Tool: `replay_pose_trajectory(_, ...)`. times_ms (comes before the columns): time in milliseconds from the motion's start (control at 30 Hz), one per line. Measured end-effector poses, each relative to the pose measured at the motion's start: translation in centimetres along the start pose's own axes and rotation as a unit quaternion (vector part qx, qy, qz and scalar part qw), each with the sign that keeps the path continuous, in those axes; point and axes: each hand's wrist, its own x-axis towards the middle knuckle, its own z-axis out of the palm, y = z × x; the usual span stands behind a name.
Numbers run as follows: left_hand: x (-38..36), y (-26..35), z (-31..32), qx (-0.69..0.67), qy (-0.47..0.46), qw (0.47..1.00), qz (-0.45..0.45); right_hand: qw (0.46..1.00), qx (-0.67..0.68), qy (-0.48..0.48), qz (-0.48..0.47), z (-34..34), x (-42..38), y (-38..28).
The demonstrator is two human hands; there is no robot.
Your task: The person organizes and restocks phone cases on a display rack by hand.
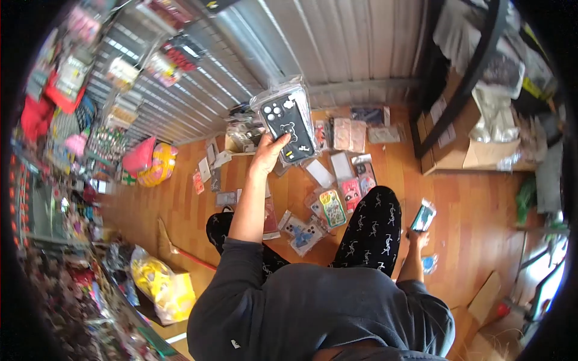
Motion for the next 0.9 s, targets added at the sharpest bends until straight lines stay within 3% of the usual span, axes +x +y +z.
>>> replay_pose_trajectory(133,0.0,2.9,-2.9,0.006,0.062,0.998,-0.012,0.999,0.019,-0.015,-0.024,-1.3,-0.5,-0.4)
replay_pose_trajectory(233,0.8,5.4,-4.8,0.005,0.052,0.998,-0.027,0.998,0.038,-0.014,-0.048,-4.9,-2.1,-3.3)
replay_pose_trajectory(467,0.8,7.1,-7.6,0.014,0.073,0.996,0.044,0.985,0.03,0.037,-0.168,-8.2,-1.5,-8.1)
replay_pose_trajectory(833,-2.5,9.0,-10.6,-0.005,0.117,0.99,0.08,0.963,0.049,0.044,-0.261,-7.9,-4.4,-13.3)
replay_pose_trajectory(900,-3.0,9.2,-11.0,-0.006,0.126,0.988,0.087,0.947,0.065,0.039,-0.313,-7.4,-4.8,-14.8)
